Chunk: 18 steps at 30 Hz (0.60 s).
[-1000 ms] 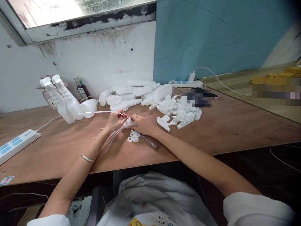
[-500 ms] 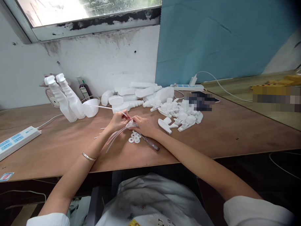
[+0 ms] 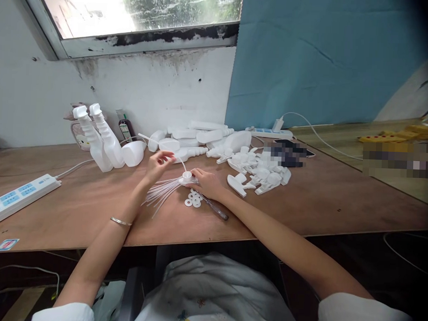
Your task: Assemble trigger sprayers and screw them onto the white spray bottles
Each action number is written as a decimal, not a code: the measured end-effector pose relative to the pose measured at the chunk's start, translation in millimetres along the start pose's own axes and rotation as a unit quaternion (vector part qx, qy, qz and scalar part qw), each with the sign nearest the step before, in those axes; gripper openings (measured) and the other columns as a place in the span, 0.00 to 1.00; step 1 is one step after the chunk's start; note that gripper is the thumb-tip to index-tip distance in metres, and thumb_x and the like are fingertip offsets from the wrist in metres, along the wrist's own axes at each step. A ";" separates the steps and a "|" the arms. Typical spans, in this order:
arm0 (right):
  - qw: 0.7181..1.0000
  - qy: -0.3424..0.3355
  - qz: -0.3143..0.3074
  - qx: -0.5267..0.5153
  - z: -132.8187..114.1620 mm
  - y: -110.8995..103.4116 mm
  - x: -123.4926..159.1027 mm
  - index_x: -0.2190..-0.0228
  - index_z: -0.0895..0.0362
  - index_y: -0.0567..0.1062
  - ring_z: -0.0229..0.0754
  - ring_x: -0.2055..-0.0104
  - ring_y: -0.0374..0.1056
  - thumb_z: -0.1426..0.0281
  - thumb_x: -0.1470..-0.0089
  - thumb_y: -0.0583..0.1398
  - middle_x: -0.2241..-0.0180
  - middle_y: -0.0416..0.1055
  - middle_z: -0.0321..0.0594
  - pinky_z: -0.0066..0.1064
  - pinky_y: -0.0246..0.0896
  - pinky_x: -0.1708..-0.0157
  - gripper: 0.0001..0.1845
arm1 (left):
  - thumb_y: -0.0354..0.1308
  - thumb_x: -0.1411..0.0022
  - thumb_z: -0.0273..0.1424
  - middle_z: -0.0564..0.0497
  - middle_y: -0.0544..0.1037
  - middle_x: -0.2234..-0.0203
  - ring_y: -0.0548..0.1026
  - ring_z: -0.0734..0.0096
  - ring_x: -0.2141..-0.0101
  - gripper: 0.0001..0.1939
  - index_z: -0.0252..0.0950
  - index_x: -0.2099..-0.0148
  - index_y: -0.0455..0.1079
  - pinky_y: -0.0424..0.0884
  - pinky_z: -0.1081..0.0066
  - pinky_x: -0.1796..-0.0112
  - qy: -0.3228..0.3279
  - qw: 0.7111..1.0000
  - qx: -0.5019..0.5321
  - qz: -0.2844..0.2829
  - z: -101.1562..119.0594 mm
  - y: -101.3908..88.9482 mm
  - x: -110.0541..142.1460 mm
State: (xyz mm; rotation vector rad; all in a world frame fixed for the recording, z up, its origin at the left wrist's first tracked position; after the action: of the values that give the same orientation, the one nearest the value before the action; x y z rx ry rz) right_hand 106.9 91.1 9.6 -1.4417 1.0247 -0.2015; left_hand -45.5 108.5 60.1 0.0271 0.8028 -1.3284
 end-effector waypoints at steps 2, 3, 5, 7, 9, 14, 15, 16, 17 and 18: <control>1.000 0.000 -0.001 0.003 0.0 0.0 0.0 0.64 0.56 0.64 0.40 0.68 0.66 0.53 0.48 0.54 0.63 0.68 0.39 0.27 0.48 0.73 0.19 | 0.55 0.47 0.37 0.48 0.72 0.66 0.68 0.70 0.68 0.12 0.34 0.62 0.67 0.65 0.70 0.66 -0.015 0.986 -0.072 0.148 -11.9 -44.5 -2.5; 1.000 -0.002 0.000 0.006 -0.4 0.1 0.1 0.64 0.56 0.64 0.40 0.68 0.66 0.53 0.48 0.54 0.63 0.68 0.39 0.27 0.48 0.73 0.19 | 0.55 0.47 0.34 0.47 0.71 0.64 0.68 0.67 0.65 0.12 0.34 0.61 0.67 0.64 0.67 0.61 -0.024 0.967 -0.125 0.220 -16.3 -65.9 0.3; 1.000 -0.006 0.002 0.010 -0.7 0.2 0.2 0.64 0.56 0.64 0.40 0.68 0.66 0.53 0.48 0.53 0.63 0.68 0.39 0.27 0.48 0.73 0.19 | 0.57 0.50 0.31 0.44 0.67 0.59 0.65 0.60 0.57 0.14 0.34 0.59 0.66 0.59 0.60 0.53 -0.064 0.921 -0.218 0.317 -27.5 -98.2 9.1; 1.000 -0.009 0.006 0.011 -0.7 0.3 0.3 0.65 0.56 0.64 0.40 0.68 0.66 0.53 0.48 0.53 0.63 0.68 0.39 0.27 0.49 0.73 0.19 | 0.60 0.53 0.30 0.40 0.63 0.55 0.61 0.52 0.53 0.21 0.33 0.55 0.63 0.55 0.54 0.51 -0.114 0.882 -0.266 0.371 -42.2 -119.1 18.1; 1.000 -0.011 0.006 0.011 -0.5 0.6 0.5 0.65 0.56 0.64 0.40 0.68 0.66 0.53 0.48 0.53 0.63 0.68 0.40 0.27 0.49 0.73 0.19 | 0.62 0.57 0.32 0.37 0.61 0.54 0.59 0.47 0.51 0.29 0.31 0.51 0.60 0.55 0.52 0.51 -0.165 0.859 -0.284 0.394 -61.0 -130.9 24.4; 1.000 -0.015 0.006 0.005 -1.7 -0.7 0.2 0.64 0.57 0.64 0.40 0.67 0.66 0.54 0.48 0.54 0.63 0.68 0.40 0.27 0.50 0.73 0.19 | 0.66 0.63 0.34 0.37 0.66 0.56 0.64 0.48 0.54 0.37 0.31 0.51 0.56 0.59 0.52 0.52 -0.248 0.871 -0.238 0.350 -117.8 -133.3 20.5; 1.000 -0.014 0.007 0.005 -1.9 -0.9 0.0 0.64 0.57 0.64 0.40 0.67 0.66 0.55 0.48 0.54 0.63 0.68 0.40 0.27 0.50 0.73 0.18 | 0.66 0.62 0.34 0.38 0.67 0.56 0.66 0.51 0.55 0.36 0.31 0.51 0.56 0.60 0.53 0.53 -0.254 0.878 -0.214 0.345 -126.8 -132.8 19.3; 1.000 -0.013 0.006 0.005 -1.9 -0.9 -0.2 0.64 0.56 0.64 0.40 0.68 0.66 0.55 0.48 0.55 0.63 0.68 0.40 0.27 0.49 0.73 0.18 | 0.66 0.62 0.34 0.40 0.68 0.57 0.68 0.53 0.56 0.34 0.32 0.53 0.57 0.62 0.55 0.54 -0.258 0.883 -0.194 0.342 -133.4 -132.6 18.3; 1.000 -0.012 0.005 0.005 -1.8 -0.5 -0.5 0.64 0.56 0.64 0.40 0.68 0.66 0.55 0.48 0.55 0.63 0.68 0.40 0.27 0.49 0.74 0.18 | 0.66 0.62 0.34 0.41 0.69 0.58 0.69 0.54 0.57 0.33 0.33 0.54 0.57 0.63 0.55 0.55 -0.259 0.884 -0.183 0.344 -137.1 -133.4 18.2; 1.000 -0.010 0.003 0.005 -1.6 0.0 -0.7 0.64 0.56 0.64 0.40 0.68 0.66 0.54 0.48 0.55 0.63 0.68 0.40 0.27 0.49 0.74 0.18 | 0.66 0.62 0.35 0.42 0.70 0.60 0.70 0.54 0.58 0.31 0.33 0.56 0.58 0.64 0.56 0.55 -0.260 0.882 -0.178 0.350 -138.3 -135.2 19.0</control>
State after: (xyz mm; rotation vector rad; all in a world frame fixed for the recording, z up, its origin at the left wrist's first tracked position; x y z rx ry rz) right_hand 105.4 90.4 10.3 -1.4282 1.0105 -0.1876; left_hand -231.5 116.9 4.4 -0.2977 0.4832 -0.4447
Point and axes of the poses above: each hand's wrist, its own x-axis away from the middle knuckle, its own y-axis out of the palm, z = x × y, the point moved 10 cm from there along -x, towards the middle knuckle
